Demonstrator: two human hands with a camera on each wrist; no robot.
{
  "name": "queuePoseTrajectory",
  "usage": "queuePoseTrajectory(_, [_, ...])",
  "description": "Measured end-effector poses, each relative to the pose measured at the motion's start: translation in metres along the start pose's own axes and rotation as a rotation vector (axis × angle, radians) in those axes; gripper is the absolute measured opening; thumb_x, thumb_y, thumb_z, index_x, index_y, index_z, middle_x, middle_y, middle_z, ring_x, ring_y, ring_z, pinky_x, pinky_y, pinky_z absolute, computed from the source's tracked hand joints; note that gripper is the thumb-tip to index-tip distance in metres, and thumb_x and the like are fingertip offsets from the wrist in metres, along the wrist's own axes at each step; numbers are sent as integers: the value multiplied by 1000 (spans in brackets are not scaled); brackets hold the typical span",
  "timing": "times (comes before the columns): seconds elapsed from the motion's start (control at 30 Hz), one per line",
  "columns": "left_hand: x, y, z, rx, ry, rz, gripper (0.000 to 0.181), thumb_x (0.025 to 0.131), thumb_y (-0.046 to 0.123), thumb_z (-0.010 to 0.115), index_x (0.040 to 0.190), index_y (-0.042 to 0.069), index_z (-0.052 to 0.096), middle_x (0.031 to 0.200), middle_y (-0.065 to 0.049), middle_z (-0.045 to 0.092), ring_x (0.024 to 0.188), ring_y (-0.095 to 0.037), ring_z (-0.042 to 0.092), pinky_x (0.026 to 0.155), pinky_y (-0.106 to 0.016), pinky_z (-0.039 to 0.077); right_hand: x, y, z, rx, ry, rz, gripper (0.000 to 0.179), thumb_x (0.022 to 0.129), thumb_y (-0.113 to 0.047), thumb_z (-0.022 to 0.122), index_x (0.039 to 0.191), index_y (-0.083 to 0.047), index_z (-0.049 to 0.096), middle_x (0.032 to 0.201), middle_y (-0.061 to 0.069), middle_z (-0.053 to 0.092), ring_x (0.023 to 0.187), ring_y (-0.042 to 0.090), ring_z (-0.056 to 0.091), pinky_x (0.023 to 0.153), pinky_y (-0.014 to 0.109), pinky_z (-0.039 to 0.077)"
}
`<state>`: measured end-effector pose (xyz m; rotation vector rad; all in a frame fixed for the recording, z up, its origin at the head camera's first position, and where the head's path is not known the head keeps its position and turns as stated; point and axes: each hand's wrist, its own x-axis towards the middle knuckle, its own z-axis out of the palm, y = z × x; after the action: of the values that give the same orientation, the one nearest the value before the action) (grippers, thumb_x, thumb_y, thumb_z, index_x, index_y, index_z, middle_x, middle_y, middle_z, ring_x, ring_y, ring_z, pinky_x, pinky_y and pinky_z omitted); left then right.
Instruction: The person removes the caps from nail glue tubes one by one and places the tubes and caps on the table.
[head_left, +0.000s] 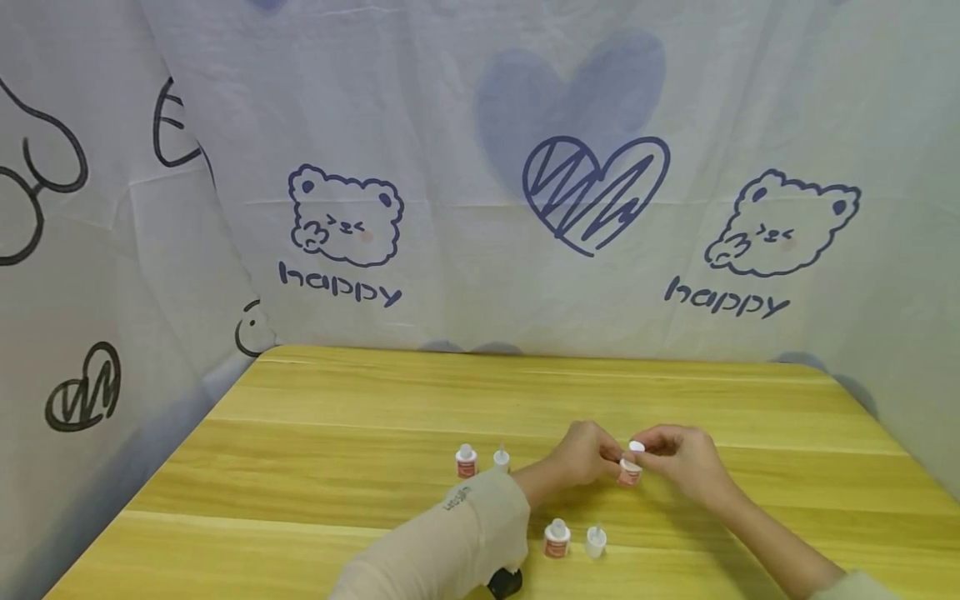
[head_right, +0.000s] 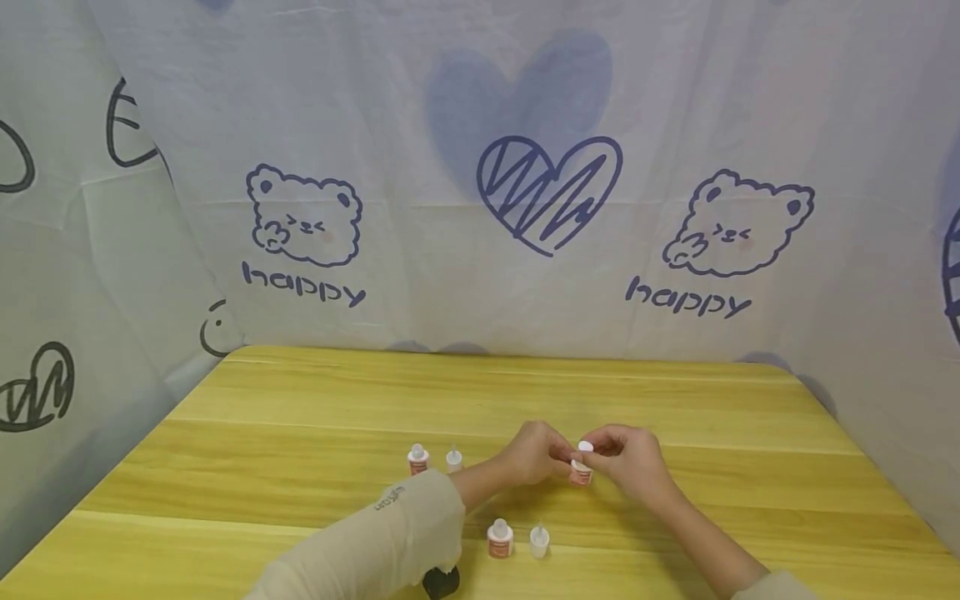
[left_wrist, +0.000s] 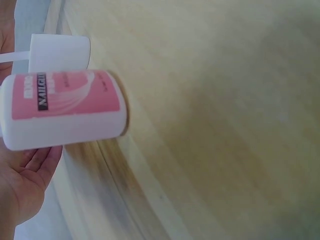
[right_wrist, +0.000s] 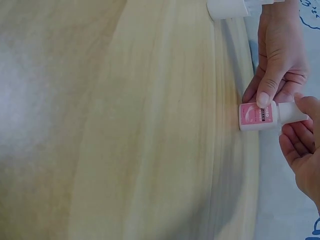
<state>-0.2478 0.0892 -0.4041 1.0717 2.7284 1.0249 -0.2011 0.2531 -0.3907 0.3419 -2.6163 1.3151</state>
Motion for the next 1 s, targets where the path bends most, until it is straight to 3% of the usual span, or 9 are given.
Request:
queuePoseTrajectory(0.23, [0,-2,0,20,-3,25,7,79,8,73,86,6,76,81,-2,74,62,4,60,52,-4,42,2,-3,-2,-32,-32,4,13,79,-6,72,88,3,70,84,14,70,67,-1,59,60,18,52])
queuePoseTrajectory(0.73, [-1,0,-1,7,-11,15,11,78,13,74,87,7,76,80,-1,74,62,6,58,52,-5,41,3,-4,-8,-50,-123,-108,19,82,-5,68,96,8,68,92,19,70,74,-1,61,65,16,53])
queuePoseTrajectory(1.0, [-1,2,-2,-25,-14,-1,12,77,13,75,85,5,76,79,-2,74,60,6,55,51,-5,41,1,-5,-4,-57,-69,-76,21,81,-8,71,95,7,68,87,15,71,72,-1,60,64,16,52])
